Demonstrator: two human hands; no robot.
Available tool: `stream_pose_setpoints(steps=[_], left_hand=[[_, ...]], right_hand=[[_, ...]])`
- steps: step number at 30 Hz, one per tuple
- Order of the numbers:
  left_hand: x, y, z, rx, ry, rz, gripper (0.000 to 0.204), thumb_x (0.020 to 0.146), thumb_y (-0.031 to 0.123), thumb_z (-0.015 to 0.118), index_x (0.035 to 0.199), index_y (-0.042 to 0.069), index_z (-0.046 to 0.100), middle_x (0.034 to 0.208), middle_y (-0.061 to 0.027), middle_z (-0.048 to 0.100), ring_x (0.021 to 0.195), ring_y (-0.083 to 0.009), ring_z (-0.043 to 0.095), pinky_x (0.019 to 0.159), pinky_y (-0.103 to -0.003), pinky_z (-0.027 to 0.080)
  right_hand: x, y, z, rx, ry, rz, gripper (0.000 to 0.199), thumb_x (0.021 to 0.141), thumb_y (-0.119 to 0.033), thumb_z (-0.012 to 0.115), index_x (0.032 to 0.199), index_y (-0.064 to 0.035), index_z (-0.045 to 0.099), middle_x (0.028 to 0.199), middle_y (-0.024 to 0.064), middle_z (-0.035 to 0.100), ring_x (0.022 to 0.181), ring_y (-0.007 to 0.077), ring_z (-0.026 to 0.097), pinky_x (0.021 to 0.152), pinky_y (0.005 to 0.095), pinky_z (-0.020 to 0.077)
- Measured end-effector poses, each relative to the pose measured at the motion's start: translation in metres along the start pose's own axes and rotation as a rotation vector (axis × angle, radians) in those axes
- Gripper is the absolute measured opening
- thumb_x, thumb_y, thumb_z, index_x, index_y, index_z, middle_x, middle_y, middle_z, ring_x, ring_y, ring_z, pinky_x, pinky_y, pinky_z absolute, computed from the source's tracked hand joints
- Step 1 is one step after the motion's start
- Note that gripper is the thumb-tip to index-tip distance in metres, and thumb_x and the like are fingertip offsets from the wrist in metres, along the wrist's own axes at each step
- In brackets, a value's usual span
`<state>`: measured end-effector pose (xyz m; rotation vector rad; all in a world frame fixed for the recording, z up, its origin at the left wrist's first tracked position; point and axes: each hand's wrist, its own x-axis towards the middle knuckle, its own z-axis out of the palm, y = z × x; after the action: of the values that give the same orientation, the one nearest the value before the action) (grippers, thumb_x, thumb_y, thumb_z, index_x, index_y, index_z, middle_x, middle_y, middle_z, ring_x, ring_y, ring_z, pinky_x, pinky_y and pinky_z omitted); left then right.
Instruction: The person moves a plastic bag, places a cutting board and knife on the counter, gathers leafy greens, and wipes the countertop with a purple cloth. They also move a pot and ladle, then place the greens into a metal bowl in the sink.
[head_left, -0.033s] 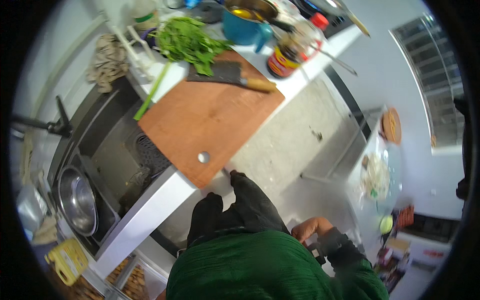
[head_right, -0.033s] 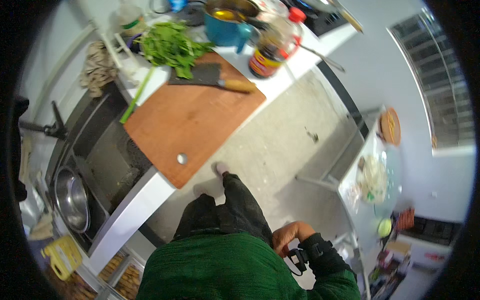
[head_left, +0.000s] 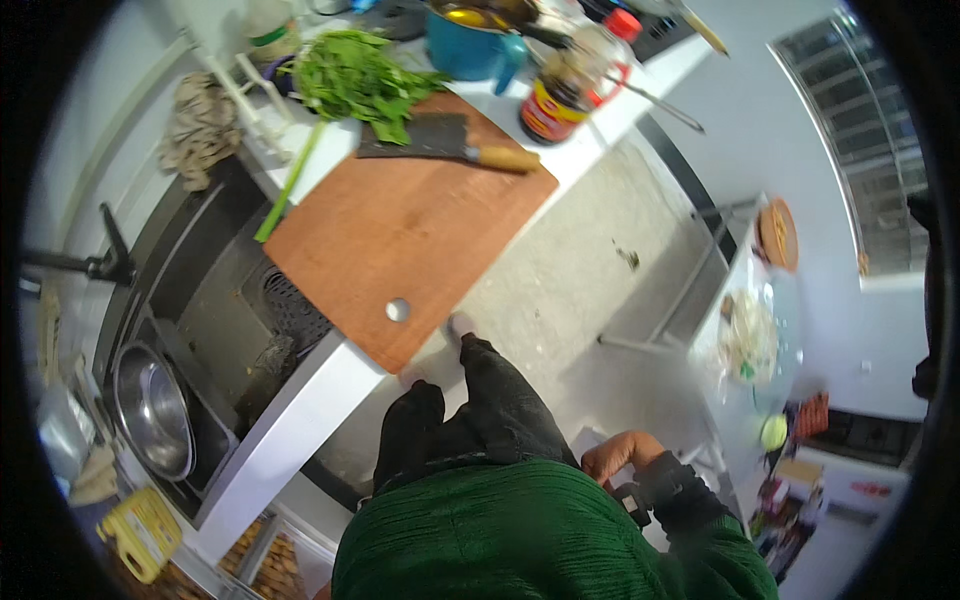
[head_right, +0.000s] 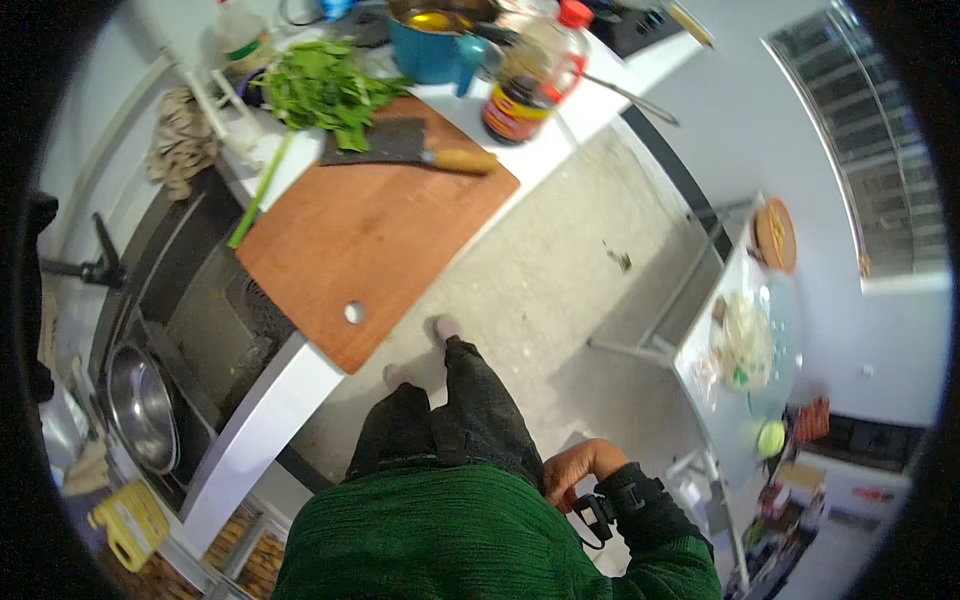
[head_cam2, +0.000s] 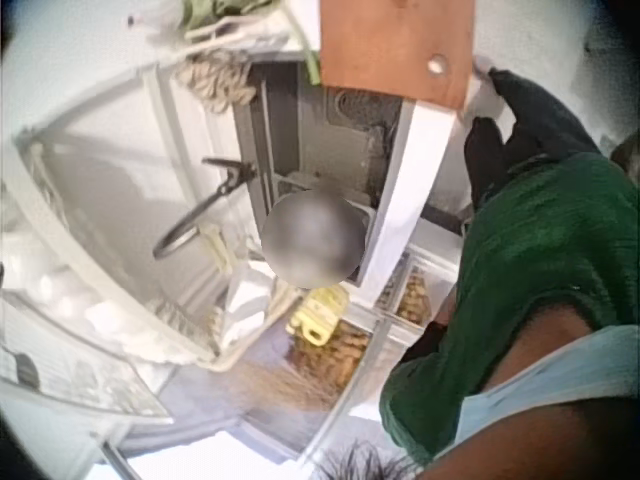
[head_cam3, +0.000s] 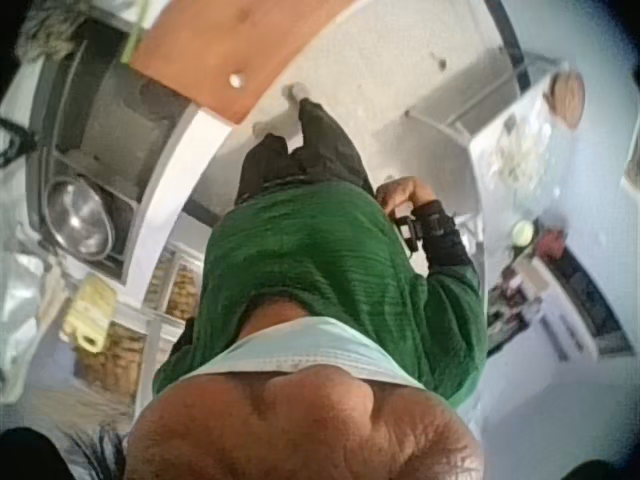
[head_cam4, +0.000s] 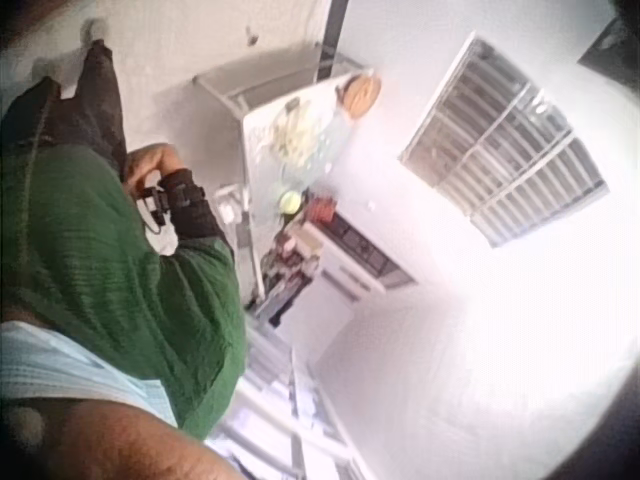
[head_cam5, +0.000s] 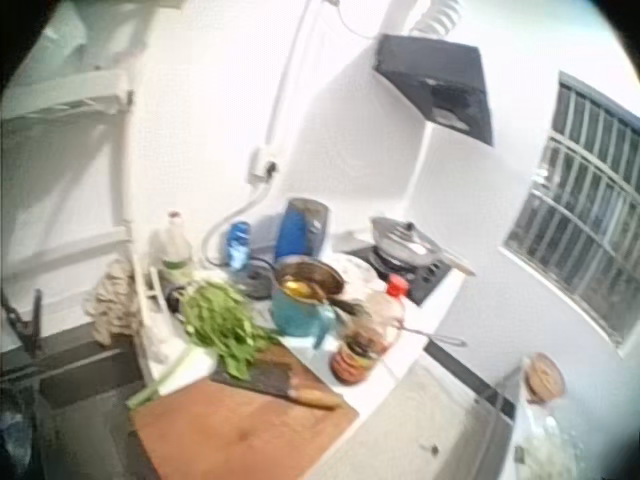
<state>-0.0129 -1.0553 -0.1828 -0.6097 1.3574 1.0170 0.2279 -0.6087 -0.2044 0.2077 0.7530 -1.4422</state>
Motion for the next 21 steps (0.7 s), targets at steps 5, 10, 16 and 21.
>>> stream_pose_setpoints(steps=[5, 10, 16, 21], left_hand=[[0.017, 0.029, -0.008, 0.143, -0.039, 0.009, 0.047, 0.084, 0.022, 0.063, 0.125, 0.003, 0.047, 0.120, -0.0082, 0.054, 0.109, -0.0183, 0.053, 0.087, -0.033, 0.045], [0.039, 0.064, 0.015, 0.328, -0.103, 0.018, 0.047, 0.084, 0.022, 0.063, 0.125, 0.003, 0.047, 0.119, -0.0083, 0.055, 0.108, -0.0183, 0.053, 0.086, -0.033, 0.046], [0.059, 0.086, 0.074, 0.566, -0.159, 0.016, 0.047, 0.084, 0.022, 0.063, 0.124, 0.003, 0.048, 0.119, -0.0083, 0.055, 0.108, -0.0182, 0.054, 0.086, -0.033, 0.046], [0.050, 0.067, 0.127, 0.696, -0.143, -0.002, 0.047, 0.084, 0.022, 0.064, 0.124, 0.003, 0.048, 0.118, -0.0083, 0.056, 0.107, -0.0182, 0.054, 0.085, -0.033, 0.046]], right_hand=[[0.024, 0.025, 0.052, 0.098, 0.008, -0.030, 0.043, 0.082, -0.039, 0.066, 0.087, 0.0041, 0.067, 0.078, 0.0134, 0.067, 0.070, 0.0198, 0.064, 0.062, 0.0323, 0.0521], [0.033, 0.058, 0.087, 0.140, 0.082, -0.180, 0.045, 0.081, -0.043, 0.066, 0.087, 0.0022, 0.067, 0.077, 0.0119, 0.067, 0.069, 0.0192, 0.064, 0.061, 0.0312, 0.0517], [0.049, 0.108, 0.107, 0.195, 0.141, -0.243, 0.047, 0.078, -0.042, 0.070, 0.088, 0.0034, 0.065, 0.074, 0.0106, 0.066, 0.062, 0.0180, 0.062, 0.055, 0.0287, 0.0498], [0.064, 0.172, 0.135, 0.278, 0.204, -0.486, 0.039, 0.080, -0.035, 0.069, 0.081, 0.0040, 0.066, 0.071, 0.0105, 0.066, 0.062, 0.0165, 0.063, 0.058, 0.0279, 0.0509]])
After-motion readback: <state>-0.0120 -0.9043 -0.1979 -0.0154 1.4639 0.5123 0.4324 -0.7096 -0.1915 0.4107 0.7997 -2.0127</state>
